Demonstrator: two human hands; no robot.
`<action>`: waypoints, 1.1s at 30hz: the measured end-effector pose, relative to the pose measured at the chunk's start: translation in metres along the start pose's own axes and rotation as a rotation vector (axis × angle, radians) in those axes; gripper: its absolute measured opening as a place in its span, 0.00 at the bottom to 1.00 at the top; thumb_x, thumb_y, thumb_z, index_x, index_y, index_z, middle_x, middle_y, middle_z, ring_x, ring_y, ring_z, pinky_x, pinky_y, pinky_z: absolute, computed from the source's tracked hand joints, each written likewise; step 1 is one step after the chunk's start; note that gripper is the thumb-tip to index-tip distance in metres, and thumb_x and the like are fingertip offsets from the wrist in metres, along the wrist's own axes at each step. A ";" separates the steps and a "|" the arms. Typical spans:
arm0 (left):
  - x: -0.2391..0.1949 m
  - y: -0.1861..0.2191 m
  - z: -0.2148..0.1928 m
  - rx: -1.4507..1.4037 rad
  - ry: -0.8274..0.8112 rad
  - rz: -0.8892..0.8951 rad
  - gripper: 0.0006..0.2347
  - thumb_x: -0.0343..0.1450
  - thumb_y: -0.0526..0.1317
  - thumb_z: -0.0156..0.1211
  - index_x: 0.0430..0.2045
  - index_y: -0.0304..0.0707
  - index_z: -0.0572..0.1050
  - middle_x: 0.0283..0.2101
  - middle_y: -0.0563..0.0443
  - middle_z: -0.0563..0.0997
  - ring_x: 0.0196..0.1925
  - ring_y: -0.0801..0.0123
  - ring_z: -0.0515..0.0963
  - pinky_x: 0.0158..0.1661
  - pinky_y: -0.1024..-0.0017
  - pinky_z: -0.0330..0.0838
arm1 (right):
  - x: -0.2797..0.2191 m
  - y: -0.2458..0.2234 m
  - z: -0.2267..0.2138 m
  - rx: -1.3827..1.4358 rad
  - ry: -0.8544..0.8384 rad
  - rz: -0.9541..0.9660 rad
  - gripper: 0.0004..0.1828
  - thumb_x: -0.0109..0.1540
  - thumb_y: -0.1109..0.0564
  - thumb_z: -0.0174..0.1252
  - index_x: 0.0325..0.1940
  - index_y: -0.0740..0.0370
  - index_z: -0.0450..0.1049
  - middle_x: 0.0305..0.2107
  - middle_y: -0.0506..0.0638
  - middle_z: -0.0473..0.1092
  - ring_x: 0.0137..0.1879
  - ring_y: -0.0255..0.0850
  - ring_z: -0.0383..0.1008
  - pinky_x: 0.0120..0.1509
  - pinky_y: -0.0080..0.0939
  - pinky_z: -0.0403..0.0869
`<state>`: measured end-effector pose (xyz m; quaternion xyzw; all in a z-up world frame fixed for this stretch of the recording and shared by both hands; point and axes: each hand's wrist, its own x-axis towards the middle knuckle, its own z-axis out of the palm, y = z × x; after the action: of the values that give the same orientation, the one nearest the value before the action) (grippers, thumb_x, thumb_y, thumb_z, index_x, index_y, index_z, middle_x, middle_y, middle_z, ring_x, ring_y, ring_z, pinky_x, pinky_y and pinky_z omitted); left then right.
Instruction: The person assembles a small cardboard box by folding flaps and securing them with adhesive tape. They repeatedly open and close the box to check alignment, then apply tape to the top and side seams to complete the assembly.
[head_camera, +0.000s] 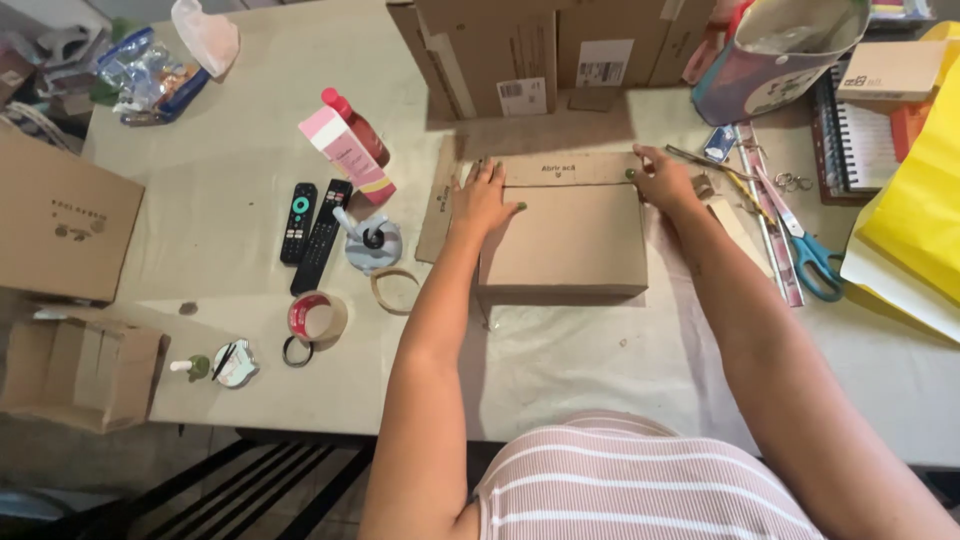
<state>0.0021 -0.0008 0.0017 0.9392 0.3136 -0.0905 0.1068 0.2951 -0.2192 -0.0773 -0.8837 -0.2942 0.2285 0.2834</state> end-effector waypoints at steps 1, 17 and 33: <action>0.009 -0.002 0.011 0.001 0.003 0.005 0.36 0.71 0.62 0.56 0.74 0.50 0.54 0.78 0.54 0.53 0.79 0.57 0.51 0.70 0.35 0.45 | 0.003 -0.001 -0.002 0.000 0.006 0.001 0.28 0.67 0.45 0.59 0.72 0.31 0.66 0.52 0.55 0.75 0.60 0.53 0.75 0.62 0.57 0.75; 0.061 -0.038 0.090 -0.741 0.485 -0.551 0.24 0.60 0.53 0.73 0.47 0.53 0.74 0.41 0.56 0.84 0.50 0.57 0.84 0.52 0.58 0.75 | -0.013 0.016 0.031 0.540 0.043 0.269 0.27 0.70 0.38 0.58 0.61 0.62 0.74 0.35 0.59 0.75 0.39 0.47 0.78 0.41 0.48 0.80; 0.032 -0.047 -0.021 -1.419 0.470 0.435 0.25 0.71 0.39 0.69 0.57 0.36 0.60 0.59 0.34 0.71 0.62 0.54 0.75 0.62 0.64 0.75 | -0.094 -0.116 -0.122 0.691 -0.063 -0.197 0.18 0.66 0.74 0.50 0.53 0.63 0.53 0.58 0.63 0.71 0.64 0.49 0.74 0.62 0.50 0.80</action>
<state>0.0004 0.0598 0.0080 0.6812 0.1198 0.3562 0.6283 0.2515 -0.2482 0.1083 -0.6957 -0.2918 0.3133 0.5768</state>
